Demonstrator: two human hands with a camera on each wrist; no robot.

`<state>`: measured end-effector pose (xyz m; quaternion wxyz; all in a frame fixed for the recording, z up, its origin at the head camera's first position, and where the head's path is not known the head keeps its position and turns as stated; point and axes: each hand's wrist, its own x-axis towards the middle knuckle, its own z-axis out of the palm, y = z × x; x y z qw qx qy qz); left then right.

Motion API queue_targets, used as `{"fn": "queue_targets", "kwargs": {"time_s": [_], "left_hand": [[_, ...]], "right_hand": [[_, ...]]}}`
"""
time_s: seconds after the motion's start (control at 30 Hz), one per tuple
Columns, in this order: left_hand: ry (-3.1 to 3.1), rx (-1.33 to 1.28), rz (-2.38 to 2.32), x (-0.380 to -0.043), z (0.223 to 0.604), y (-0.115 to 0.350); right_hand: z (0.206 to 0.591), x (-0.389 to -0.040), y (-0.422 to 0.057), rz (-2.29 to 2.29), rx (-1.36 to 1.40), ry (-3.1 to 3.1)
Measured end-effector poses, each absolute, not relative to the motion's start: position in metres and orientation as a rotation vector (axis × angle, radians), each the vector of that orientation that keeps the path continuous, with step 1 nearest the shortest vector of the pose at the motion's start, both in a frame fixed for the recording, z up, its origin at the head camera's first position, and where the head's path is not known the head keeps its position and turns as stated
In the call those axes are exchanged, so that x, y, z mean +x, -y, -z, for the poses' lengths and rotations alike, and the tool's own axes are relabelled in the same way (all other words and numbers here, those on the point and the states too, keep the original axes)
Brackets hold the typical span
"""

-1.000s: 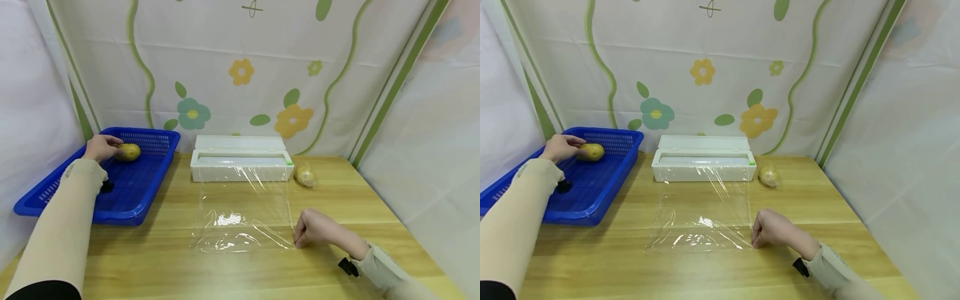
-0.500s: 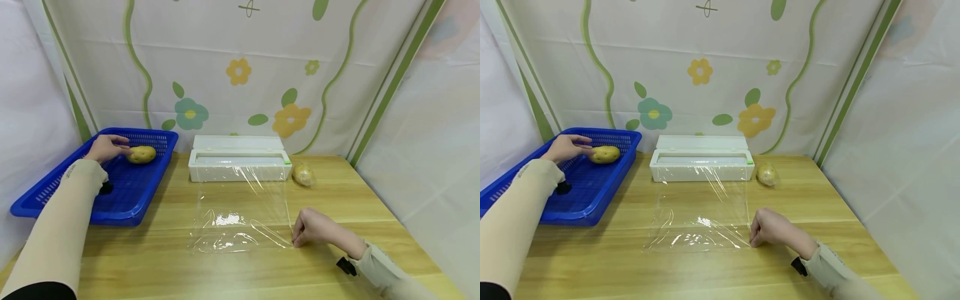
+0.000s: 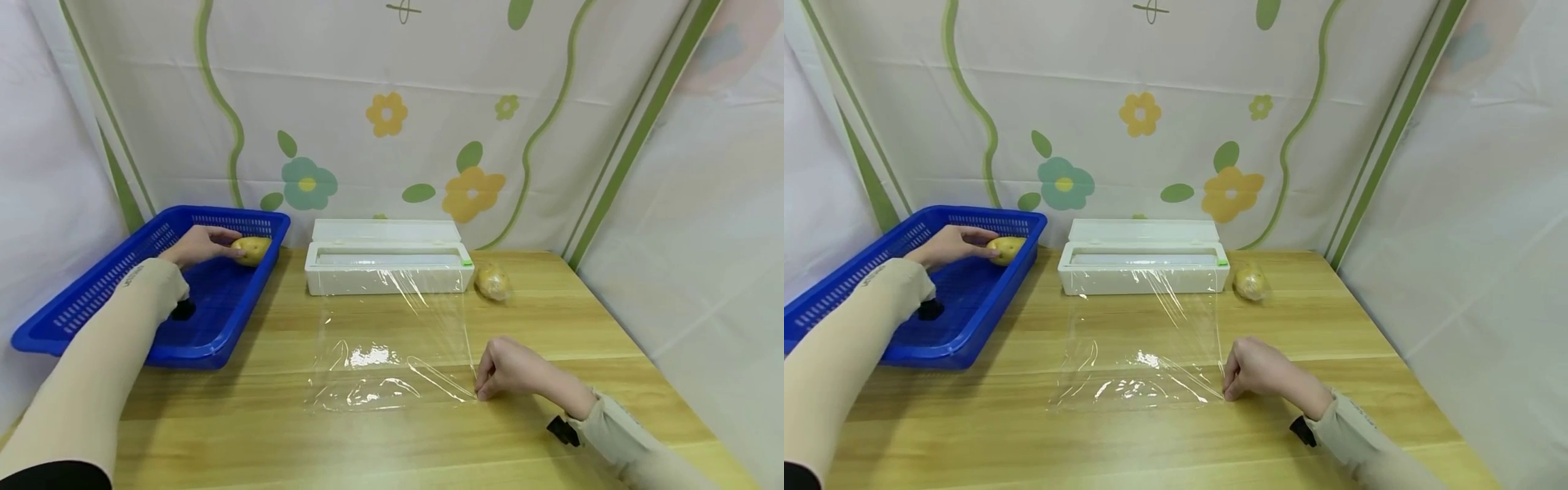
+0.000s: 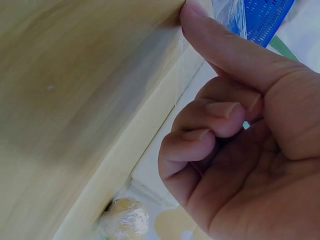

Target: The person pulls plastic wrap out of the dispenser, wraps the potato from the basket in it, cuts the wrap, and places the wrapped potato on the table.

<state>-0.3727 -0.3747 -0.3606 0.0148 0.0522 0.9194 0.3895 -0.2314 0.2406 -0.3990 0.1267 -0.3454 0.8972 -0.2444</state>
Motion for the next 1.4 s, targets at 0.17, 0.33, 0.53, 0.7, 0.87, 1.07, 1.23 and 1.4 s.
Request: {"fn": "queue_targets", "kwargs": {"time_s": [0.17, 0.33, 0.53, 0.7, 0.87, 1.07, 1.23, 1.4], "left_hand": [[-2.798, 0.152, -1.239, -0.372, 0.361, 0.369], [-2.794, 0.15, -1.222, -0.373, 0.365, 0.368], [-2.861, 0.179, -1.144, -0.374, 0.368, 0.369], [-2.862, 0.183, -1.132, -0.372, 0.365, 0.37], [-2.856, 0.176, -1.124, -0.371, 0.359, 0.371], [-2.836, 0.167, -1.186, -0.372, 0.351, 0.372], [-2.853, 0.157, -1.193, -0.367, 0.34, 0.372], [-2.89, 0.138, -1.237, -0.356, 0.323, 0.37]], "right_hand": [[0.399, -0.231, -0.241, 0.729, -0.999, -2.611], [0.4, -0.23, -0.24, 0.722, -1.003, -2.618], [0.4, -0.23, -0.24, 0.704, -1.011, -2.625], [0.401, -0.23, -0.241, 0.722, -1.013, -2.62], [0.401, -0.23, -0.242, 0.739, -1.001, -2.612], [0.4, -0.232, -0.241, 0.723, -1.004, -2.607], [0.399, -0.235, -0.24, 0.701, -1.012, -2.612], [0.399, -0.236, -0.24, 0.704, -1.009, -2.599]]}}
